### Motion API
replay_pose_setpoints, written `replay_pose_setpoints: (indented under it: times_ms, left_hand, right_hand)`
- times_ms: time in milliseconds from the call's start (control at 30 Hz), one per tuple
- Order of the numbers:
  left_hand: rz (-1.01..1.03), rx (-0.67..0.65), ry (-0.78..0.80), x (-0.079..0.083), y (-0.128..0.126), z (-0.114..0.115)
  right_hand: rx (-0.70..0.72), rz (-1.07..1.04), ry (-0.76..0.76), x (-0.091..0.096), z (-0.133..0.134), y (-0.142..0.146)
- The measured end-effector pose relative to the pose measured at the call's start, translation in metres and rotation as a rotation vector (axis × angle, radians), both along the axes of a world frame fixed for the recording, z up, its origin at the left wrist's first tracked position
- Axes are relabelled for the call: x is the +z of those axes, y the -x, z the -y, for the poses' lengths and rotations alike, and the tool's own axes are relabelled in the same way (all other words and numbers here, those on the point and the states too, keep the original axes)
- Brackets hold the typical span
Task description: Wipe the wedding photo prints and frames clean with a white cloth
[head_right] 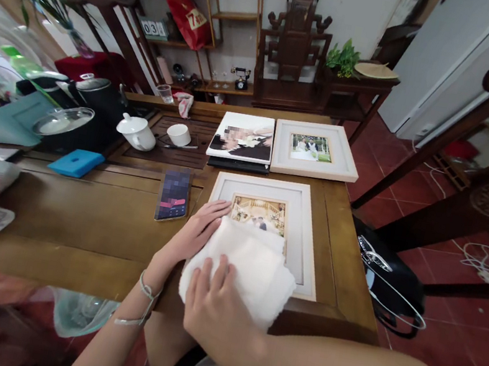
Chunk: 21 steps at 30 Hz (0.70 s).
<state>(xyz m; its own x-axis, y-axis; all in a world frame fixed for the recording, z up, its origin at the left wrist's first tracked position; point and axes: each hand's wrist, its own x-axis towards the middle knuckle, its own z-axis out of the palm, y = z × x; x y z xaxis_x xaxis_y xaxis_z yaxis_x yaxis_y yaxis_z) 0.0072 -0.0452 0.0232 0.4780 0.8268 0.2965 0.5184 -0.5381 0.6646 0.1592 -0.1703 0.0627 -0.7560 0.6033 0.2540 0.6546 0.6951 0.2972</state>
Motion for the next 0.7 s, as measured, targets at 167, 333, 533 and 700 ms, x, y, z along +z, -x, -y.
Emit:
replay_pose_setpoints:
  times_ms: [167,333,533,700]
  left_hand:
    - [-0.005,-0.008,-0.03,-0.005,0.001,-0.001]
    - [0.02,-0.017,-0.059,-0.009,0.001,-0.001]
    - [0.001,-0.026,-0.064,-0.01,0.003,-0.001]
    - [0.012,-0.034,-0.084,-0.013,0.004,-0.001]
  right_hand:
    - [-0.069,0.013,0.016,0.001,0.005,-0.057]
    - [-0.095,0.023,0.057,0.011,0.009,-0.123]
    - [-0.092,0.002,0.141,0.013,-0.035,-0.155]
    - [-0.13,0.041,0.064,0.002,-0.121,-0.162]
